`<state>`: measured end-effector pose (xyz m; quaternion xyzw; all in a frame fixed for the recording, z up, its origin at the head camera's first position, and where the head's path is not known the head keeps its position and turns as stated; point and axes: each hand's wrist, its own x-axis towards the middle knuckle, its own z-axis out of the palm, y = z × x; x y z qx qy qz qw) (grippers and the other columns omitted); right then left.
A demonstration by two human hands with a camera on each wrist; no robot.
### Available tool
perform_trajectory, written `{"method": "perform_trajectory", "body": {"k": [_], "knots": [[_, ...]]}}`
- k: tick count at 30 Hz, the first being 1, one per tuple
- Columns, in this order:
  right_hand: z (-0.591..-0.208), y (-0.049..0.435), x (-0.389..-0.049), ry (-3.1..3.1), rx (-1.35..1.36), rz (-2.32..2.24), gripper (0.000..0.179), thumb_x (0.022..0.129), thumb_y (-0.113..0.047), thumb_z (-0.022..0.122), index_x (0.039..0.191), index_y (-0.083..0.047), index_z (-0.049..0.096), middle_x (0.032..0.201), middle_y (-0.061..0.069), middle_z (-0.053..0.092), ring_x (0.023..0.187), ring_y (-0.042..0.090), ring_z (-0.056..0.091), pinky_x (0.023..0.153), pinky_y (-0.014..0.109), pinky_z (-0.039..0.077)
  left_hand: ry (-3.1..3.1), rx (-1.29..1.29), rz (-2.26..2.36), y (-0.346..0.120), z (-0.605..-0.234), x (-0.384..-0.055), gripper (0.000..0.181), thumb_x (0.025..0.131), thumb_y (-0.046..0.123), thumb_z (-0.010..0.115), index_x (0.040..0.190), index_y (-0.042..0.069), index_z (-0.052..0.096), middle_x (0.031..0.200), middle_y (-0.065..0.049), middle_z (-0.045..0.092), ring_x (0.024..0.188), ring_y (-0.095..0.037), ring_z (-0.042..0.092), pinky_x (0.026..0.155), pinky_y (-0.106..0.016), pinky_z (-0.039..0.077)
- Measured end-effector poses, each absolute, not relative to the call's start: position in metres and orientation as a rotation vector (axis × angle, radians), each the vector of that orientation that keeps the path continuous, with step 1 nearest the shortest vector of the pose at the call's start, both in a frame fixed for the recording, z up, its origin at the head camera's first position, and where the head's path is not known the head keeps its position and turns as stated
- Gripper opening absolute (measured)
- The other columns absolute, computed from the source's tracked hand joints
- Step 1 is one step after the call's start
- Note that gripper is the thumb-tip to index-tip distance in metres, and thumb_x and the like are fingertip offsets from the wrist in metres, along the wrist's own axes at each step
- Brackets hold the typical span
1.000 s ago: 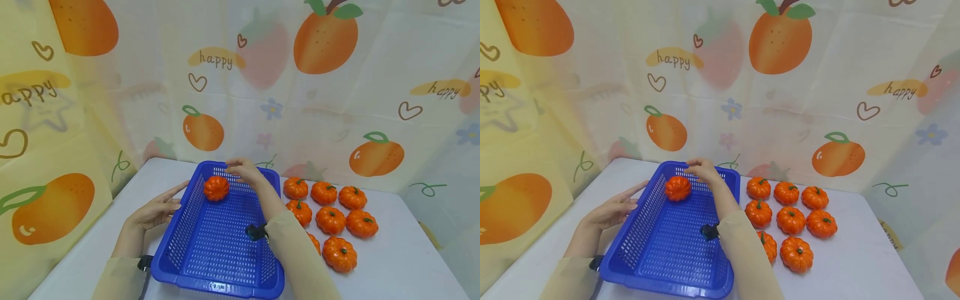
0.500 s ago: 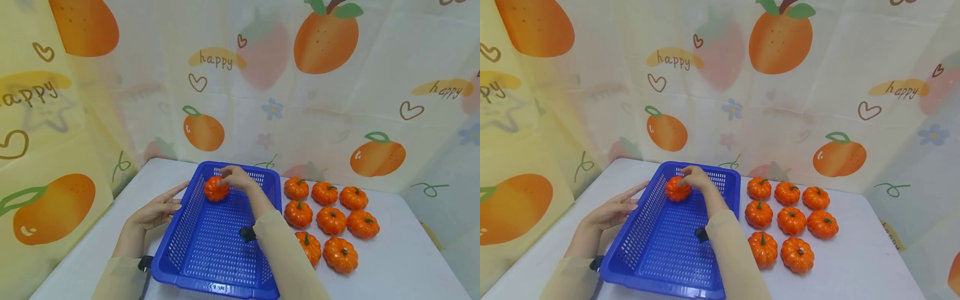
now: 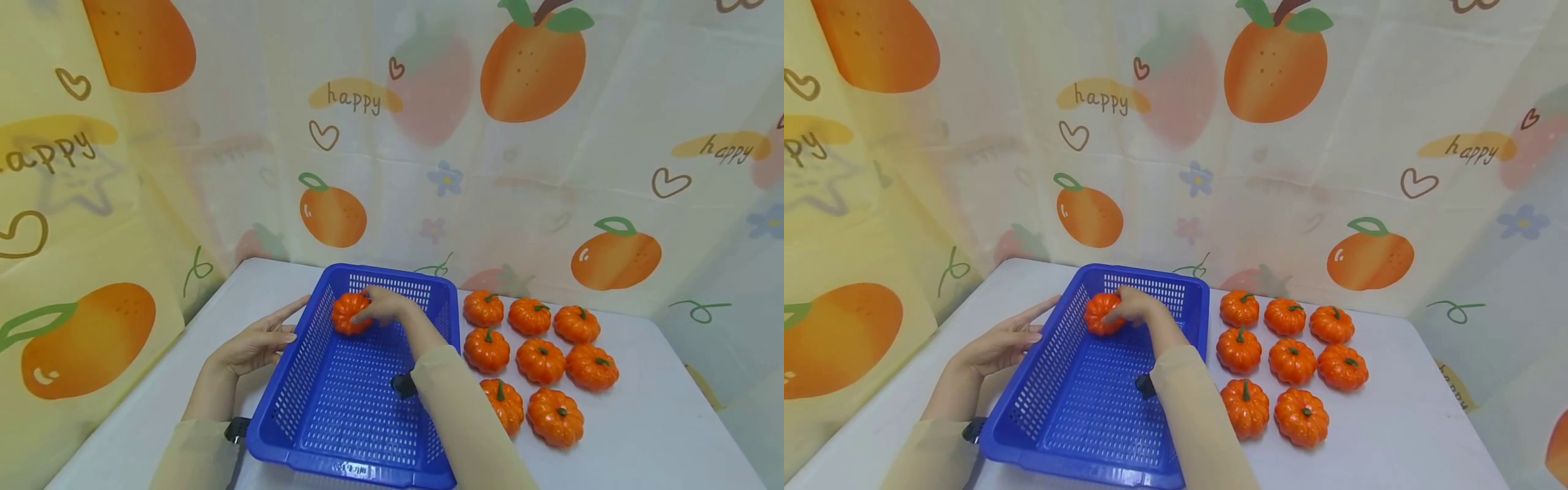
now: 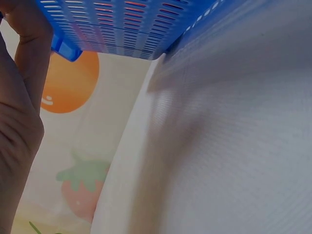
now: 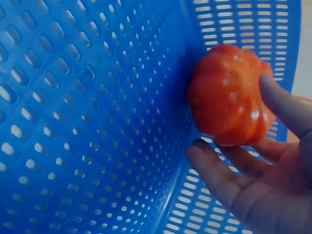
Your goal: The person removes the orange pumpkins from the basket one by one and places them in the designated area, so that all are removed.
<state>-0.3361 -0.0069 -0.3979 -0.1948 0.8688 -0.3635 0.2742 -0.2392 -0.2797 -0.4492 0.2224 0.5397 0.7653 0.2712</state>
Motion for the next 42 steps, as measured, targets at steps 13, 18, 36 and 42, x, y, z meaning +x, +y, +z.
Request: {"method": "perform_trajectory", "body": {"k": [13, 18, 36, 42], "knots": [[-0.397, 0.003, -0.337, 2.211, -0.459, -1.095, 0.054, 0.083, -0.024, 0.075, 0.126, -0.001, 0.052, 0.126, 0.017, 0.058, 0.111, 0.030, 0.062, 0.089, 0.049, 0.060, 1.475, 0.562, 2.057, -0.280, -0.449, -0.238, 0.072, 0.102, -0.004, 0.032, 0.160, 0.018, -0.005, 0.116, -0.005, 0.071, 0.073, -0.007, 0.068, 0.070, -0.021, 0.061], [-0.391, 0.005, -0.340, 2.001, -0.398, -1.267, 0.056, 0.083, -0.015, 0.071, 0.130, -0.009, 0.042, 0.132, 0.018, 0.051, 0.110, 0.033, 0.062, 0.084, 0.049, 0.062, 1.475, 0.560, 2.058, -0.280, -0.448, -0.237, 0.072, 0.102, -0.005, 0.032, 0.160, 0.017, -0.006, 0.113, -0.004, 0.072, 0.073, -0.007, 0.069, 0.069, -0.021, 0.061], [-0.364, 0.024, -0.358, 1.180, -0.474, -2.148, 0.067, 0.081, 0.030, 0.037, 0.110, -0.029, 0.049, 0.143, 0.002, 0.036, 0.142, 0.034, 0.033, 0.100, 0.045, 0.052, 1.452, 0.619, 2.056, -0.278, -0.447, -0.239, 0.072, 0.101, -0.006, 0.031, 0.160, 0.016, -0.005, 0.112, -0.004, 0.071, 0.071, -0.005, 0.065, 0.068, -0.019, 0.060], [-0.358, 0.028, -0.359, 1.139, -0.488, -2.221, 0.057, 0.090, 0.018, 0.044, 0.121, -0.030, 0.046, 0.145, 0.005, 0.037, 0.146, 0.038, 0.032, 0.091, 0.035, 0.059, 1.449, 0.620, 2.056, -0.279, -0.449, -0.239, 0.072, 0.101, -0.006, 0.032, 0.160, 0.018, -0.002, 0.112, -0.004, 0.072, 0.072, -0.005, 0.066, 0.068, -0.019, 0.060]]}}
